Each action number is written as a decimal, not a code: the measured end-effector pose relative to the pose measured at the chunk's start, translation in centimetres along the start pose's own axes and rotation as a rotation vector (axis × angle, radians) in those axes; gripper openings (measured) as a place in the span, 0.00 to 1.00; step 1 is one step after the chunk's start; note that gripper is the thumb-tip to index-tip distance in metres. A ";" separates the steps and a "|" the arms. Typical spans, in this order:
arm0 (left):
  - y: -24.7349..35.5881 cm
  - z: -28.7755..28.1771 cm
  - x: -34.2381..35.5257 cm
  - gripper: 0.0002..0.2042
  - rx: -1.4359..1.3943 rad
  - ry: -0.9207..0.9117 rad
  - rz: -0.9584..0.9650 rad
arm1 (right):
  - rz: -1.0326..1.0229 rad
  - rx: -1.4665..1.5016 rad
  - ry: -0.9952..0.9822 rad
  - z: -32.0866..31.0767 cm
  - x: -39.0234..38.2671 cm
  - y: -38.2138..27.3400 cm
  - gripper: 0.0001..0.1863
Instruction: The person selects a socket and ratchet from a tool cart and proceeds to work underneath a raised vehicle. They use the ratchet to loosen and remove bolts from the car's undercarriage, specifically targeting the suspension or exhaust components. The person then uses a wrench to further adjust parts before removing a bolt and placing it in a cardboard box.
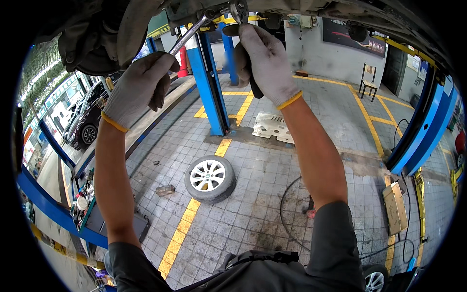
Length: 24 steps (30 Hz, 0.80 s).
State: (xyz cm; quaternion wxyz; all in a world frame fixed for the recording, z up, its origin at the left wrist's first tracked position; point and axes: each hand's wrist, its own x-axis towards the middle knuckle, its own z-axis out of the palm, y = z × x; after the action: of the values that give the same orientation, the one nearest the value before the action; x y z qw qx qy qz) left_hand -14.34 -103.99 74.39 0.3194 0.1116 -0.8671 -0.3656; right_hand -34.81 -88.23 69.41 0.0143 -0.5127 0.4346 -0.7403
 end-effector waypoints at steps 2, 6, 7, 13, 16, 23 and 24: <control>0.2 -0.5 0.1 0.18 0.033 -0.044 -0.007 | -0.011 -0.019 -0.013 -0.3 0.3 0.0 0.27; 0.5 -0.7 0.6 0.19 0.078 -0.055 -0.032 | -0.040 -0.063 -0.045 -1.1 0.8 0.0 0.26; 0.5 -0.8 0.7 0.19 0.102 -0.057 -0.035 | -0.046 -0.069 -0.052 -1.1 0.9 -0.1 0.26; 0.5 -0.7 0.7 0.19 0.126 -0.041 -0.043 | -0.049 -0.109 -0.063 -1.7 1.4 0.0 0.22; 0.3 -0.8 1.0 0.19 0.107 -0.060 -0.048 | -0.085 -0.143 -0.093 -1.8 1.7 -0.2 0.23; 0.4 -1.2 1.0 0.21 0.136 -0.073 -0.036 | -0.212 -0.436 -0.101 -3.2 2.7 -0.2 0.25; 0.3 -1.2 1.1 0.21 0.141 -0.073 -0.036 | -0.238 -0.480 -0.090 -3.6 3.1 -0.1 0.24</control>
State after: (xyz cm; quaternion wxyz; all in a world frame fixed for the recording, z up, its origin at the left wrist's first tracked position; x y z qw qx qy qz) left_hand -14.41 -104.87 75.77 0.2721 0.1361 -0.8996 -0.3134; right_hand -39.01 -87.28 71.45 -0.1752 -0.5814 0.5332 -0.5890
